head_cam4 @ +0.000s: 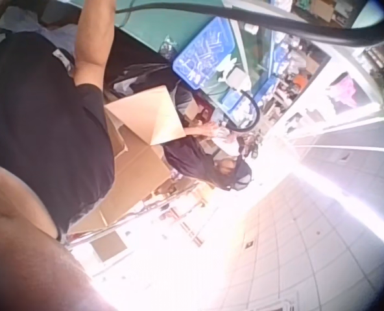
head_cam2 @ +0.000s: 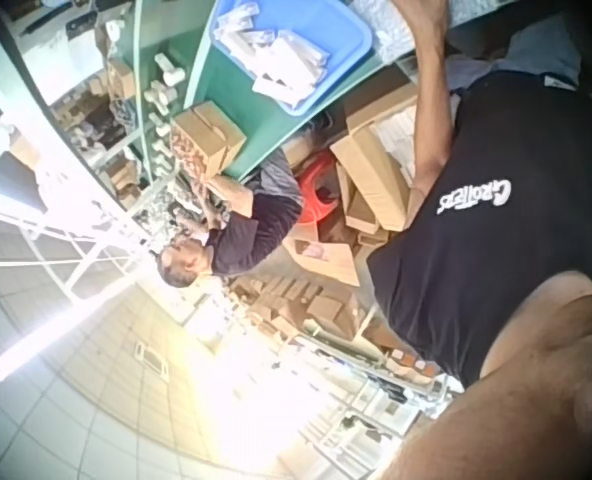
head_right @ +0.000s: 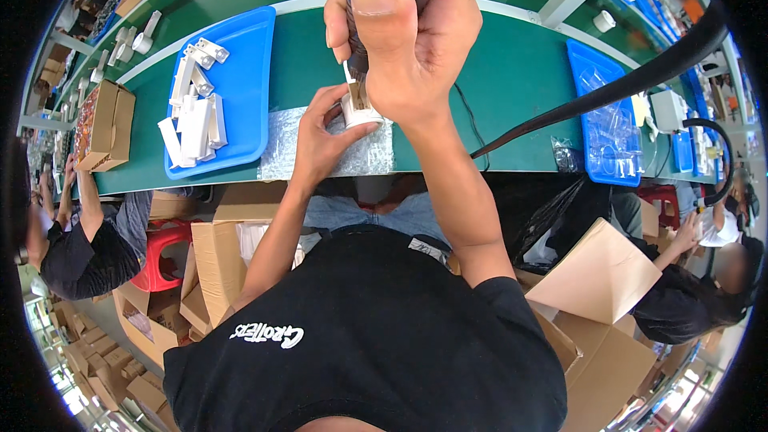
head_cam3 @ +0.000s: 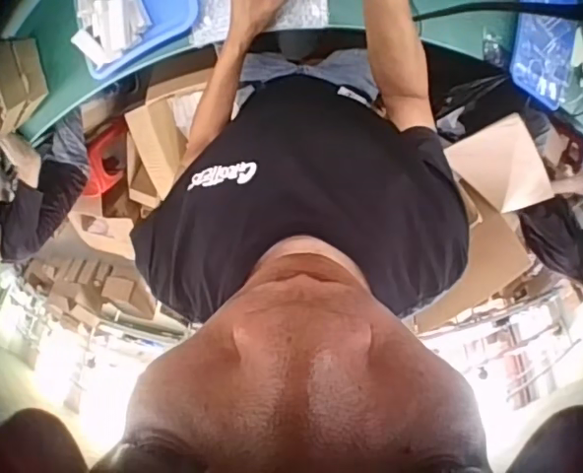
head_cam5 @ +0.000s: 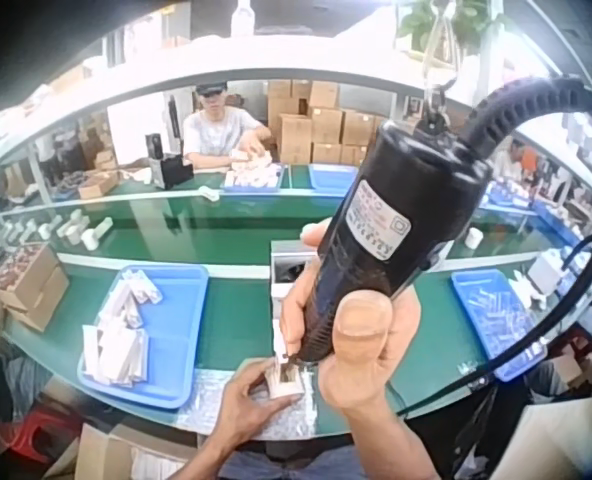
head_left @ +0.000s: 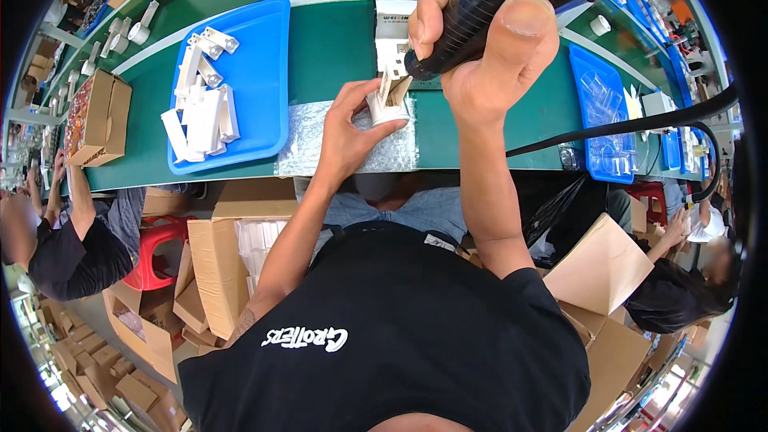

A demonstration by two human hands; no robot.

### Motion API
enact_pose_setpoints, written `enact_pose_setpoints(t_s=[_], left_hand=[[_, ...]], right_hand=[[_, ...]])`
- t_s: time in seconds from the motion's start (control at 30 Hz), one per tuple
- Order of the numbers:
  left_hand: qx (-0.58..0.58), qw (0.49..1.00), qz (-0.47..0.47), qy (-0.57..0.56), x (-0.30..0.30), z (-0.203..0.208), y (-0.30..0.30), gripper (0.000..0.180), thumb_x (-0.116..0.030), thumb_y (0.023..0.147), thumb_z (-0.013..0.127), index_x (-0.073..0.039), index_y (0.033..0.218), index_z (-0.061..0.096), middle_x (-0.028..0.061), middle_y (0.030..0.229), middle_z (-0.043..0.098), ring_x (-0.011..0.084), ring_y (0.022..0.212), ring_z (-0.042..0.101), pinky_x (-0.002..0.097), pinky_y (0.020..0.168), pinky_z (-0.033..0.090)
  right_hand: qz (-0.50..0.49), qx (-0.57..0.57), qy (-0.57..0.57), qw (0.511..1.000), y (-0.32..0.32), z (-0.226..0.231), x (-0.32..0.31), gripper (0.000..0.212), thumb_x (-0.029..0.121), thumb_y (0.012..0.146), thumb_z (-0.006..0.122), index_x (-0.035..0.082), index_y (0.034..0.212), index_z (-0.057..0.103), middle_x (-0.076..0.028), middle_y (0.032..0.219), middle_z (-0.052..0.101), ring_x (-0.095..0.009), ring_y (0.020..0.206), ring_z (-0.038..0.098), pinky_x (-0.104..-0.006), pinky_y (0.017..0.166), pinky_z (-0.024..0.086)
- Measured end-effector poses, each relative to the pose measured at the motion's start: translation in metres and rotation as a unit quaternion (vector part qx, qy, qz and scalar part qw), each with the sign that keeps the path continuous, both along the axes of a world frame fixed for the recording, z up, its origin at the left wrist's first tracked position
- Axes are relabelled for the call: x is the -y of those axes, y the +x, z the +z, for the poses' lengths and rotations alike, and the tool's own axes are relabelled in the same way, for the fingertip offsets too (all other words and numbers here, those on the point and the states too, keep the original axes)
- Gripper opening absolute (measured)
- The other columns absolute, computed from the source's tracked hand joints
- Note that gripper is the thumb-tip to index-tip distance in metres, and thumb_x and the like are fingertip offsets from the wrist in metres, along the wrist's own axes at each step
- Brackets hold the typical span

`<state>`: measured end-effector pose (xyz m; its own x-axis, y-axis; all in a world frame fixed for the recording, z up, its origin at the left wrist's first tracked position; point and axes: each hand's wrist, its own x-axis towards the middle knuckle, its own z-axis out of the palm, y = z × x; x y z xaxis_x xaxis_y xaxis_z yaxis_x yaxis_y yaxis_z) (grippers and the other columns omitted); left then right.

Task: Assemble small plastic fan housings using an electric screwdriver at a production line station.

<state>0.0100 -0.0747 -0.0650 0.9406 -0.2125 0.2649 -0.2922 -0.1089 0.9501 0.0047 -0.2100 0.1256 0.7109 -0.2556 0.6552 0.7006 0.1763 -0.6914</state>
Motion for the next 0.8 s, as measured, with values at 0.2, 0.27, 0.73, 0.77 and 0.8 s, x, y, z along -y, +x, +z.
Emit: enact_pose_setpoints(t_s=[0.2,0.27,0.73,0.77,0.8], left_hand=[[0.009,1.000,0.004,0.004,-0.004,0.001,0.007,0.067,-0.012,0.076,0.096,-0.001,0.135,0.069,0.0109,0.131,0.066,0.0226,0.115,0.068,0.0353,0.099,0.055],[0.012,1.000,0.010,0.007,-0.007,0.005,0.008,0.066,-0.012,0.076,0.096,-0.002,0.135,0.069,0.0115,0.130,0.066,0.0229,0.115,0.068,0.0355,0.100,0.055],[0.014,1.000,-0.009,-0.002,-0.011,0.014,-0.007,0.066,-0.011,0.078,0.094,-0.002,0.137,0.066,0.0116,0.133,0.064,0.0287,0.123,0.065,0.0379,0.107,0.051],[0.016,1.000,-0.009,-0.001,-0.010,0.015,-0.009,0.067,-0.012,0.078,0.094,-0.002,0.138,0.065,0.0117,0.133,0.063,0.0290,0.123,0.064,0.0382,0.107,0.051],[0.018,1.000,-0.011,-0.001,-0.008,0.015,-0.007,0.067,-0.012,0.078,0.094,-0.002,0.138,0.065,0.0117,0.133,0.063,0.0290,0.123,0.064,0.0382,0.107,0.051]], right_hand=[[0.027,0.062,-0.062,0.996,0.025,-0.015,0.011,0.074,0.061,0.105,0.058,-0.009,0.130,0.052,-0.012,0.071,0.061,-0.014,0.054,0.056,-0.0265,0.051,0.046],[0.044,0.105,-0.113,0.987,0.034,-0.018,0.011,0.072,0.062,0.108,0.052,-0.007,0.128,0.050,-0.014,0.075,0.062,-0.016,0.056,0.057,-0.0284,0.052,0.048],[0.006,0.016,-0.011,1.000,0.013,-0.014,-0.016,0.087,0.070,0.095,0.069,-0.008,0.129,0.050,-0.009,0.068,0.058,-0.012,0.057,0.054,-0.0243,0.054,0.043],[-0.006,0.020,-0.005,1.000,0.013,-0.015,-0.017,0.085,0.067,0.096,0.069,-0.008,0.130,0.050,-0.009,0.069,0.059,-0.012,0.057,0.054,-0.0245,0.054,0.043],[-0.020,0.024,0.001,1.000,0.012,-0.015,-0.017,0.083,0.065,0.097,0.068,-0.008,0.132,0.049,-0.009,0.070,0.059,-0.012,0.057,0.054,-0.0246,0.054,0.043]])
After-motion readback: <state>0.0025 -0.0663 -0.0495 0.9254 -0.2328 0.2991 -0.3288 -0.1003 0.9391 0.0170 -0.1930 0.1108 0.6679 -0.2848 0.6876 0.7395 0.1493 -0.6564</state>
